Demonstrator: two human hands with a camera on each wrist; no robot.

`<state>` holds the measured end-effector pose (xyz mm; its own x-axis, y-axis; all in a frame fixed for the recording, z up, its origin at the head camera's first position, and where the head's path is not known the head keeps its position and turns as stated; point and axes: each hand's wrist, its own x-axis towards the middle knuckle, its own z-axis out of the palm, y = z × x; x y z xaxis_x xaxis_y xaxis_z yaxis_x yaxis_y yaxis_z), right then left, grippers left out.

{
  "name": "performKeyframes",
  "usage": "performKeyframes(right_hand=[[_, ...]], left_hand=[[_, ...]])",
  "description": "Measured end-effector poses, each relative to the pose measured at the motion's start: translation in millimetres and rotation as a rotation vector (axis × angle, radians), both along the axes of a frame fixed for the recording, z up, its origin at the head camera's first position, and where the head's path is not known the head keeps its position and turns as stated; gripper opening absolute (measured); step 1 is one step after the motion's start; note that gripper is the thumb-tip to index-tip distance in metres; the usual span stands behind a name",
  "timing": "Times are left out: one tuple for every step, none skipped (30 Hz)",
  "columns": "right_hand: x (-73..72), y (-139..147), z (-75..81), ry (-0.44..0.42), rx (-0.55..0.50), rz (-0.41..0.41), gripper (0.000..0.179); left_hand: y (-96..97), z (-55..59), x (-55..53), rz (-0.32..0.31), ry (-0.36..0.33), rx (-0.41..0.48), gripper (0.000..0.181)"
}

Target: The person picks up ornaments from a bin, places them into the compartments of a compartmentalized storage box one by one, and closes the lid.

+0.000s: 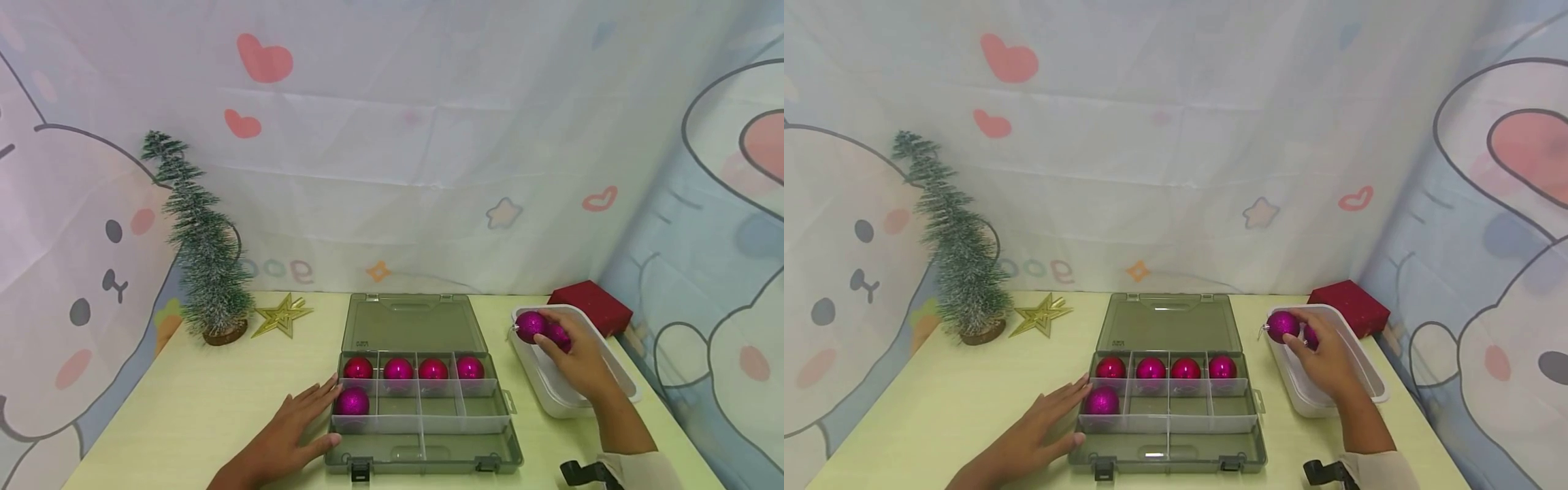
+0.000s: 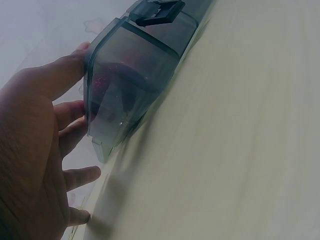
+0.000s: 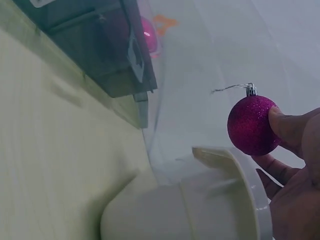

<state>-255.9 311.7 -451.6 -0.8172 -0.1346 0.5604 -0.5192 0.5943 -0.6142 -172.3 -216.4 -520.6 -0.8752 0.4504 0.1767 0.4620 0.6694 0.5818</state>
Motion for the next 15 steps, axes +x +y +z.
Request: performKeyframes(right_hand=[[0.4, -1.4, -0.9, -0.014, 0.008, -0.011, 0.05], [1.0, -2.8, -1.8, -0.03, 0.013, -0.018, 0.05], [1.5, -4.5, -2.3, -0.047, 0.017, -0.024, 0.05], [2.2, -6.4, -2.9, -0.063, 0.02, -0.029, 0.05], [3.0, -8.3, -3.7, -0.072, 0.026, -0.033, 0.051], [3.5, -10.5, -4.4, -0.074, 0.029, -0.035, 0.051], [4.2, -13.0, -4.9, -0.079, 0.025, -0.034, 0.051], [5.0, -15.7, -5.3, -0.081, 0.019, -0.028, 0.051], [5.7, -18.5, -5.7, -0.081, 0.017, -0.022, 0.051], [6.6, -21.3, -6.3, -0.078, 0.017, -0.016, 0.051], [7.4, -24.2, -6.6, -0.073, 0.017, -0.009, 0.051], [8.1, -27.3, -6.5, -0.066, 0.018, -0.003, 0.051], [8.7, -30.6, -6.7, -0.059, 0.016, 0.008, 0.051], [9.1, -34.0, -6.7, -0.051, 0.019, 0.014, 0.05], [9.8, -37.4, -6.4, -0.048, 0.022, 0.018, 0.05]], left_hand=[[0.0, 0.0, -0.1, -0.001, -0.003, 0.001, 0.073], [-0.2, -0.1, -0.2, -0.002, -0.004, 0.002, 0.073], [-0.3, 0.0, -0.3, -0.003, -0.004, 0.001, 0.073], [-0.5, -0.2, -0.5, -0.003, -0.005, 0.001, 0.073], [-0.6, -0.3, -0.6, -0.003, -0.006, 0.001, 0.073], [-0.7, -0.2, -0.7, -0.003, -0.008, 0.001, 0.073], [-0.7, -0.1, -0.7, -0.003, -0.01, 0.001, 0.073], [-0.5, 0.2, -0.7, -0.004, -0.013, 0.002, 0.073], [-0.2, 0.6, -0.6, -0.005, -0.014, 0.003, 0.073], [0.1, 0.9, -0.5, -0.008, -0.014, 0.003, 0.073], [0.5, 1.4, -0.2, -0.009, -0.015, 0.004, 0.073], [0.9, 2.2, 0.2, -0.012, -0.014, 0.006, 0.073], [1.0, 2.7, 0.6, -0.014, -0.011, 0.008, 0.073], [1.1, 3.3, 1.0, -0.017, -0.009, 0.009, 0.073], [1.2, 4.0, 1.5, -0.019, -0.007, 0.011, 0.073]])
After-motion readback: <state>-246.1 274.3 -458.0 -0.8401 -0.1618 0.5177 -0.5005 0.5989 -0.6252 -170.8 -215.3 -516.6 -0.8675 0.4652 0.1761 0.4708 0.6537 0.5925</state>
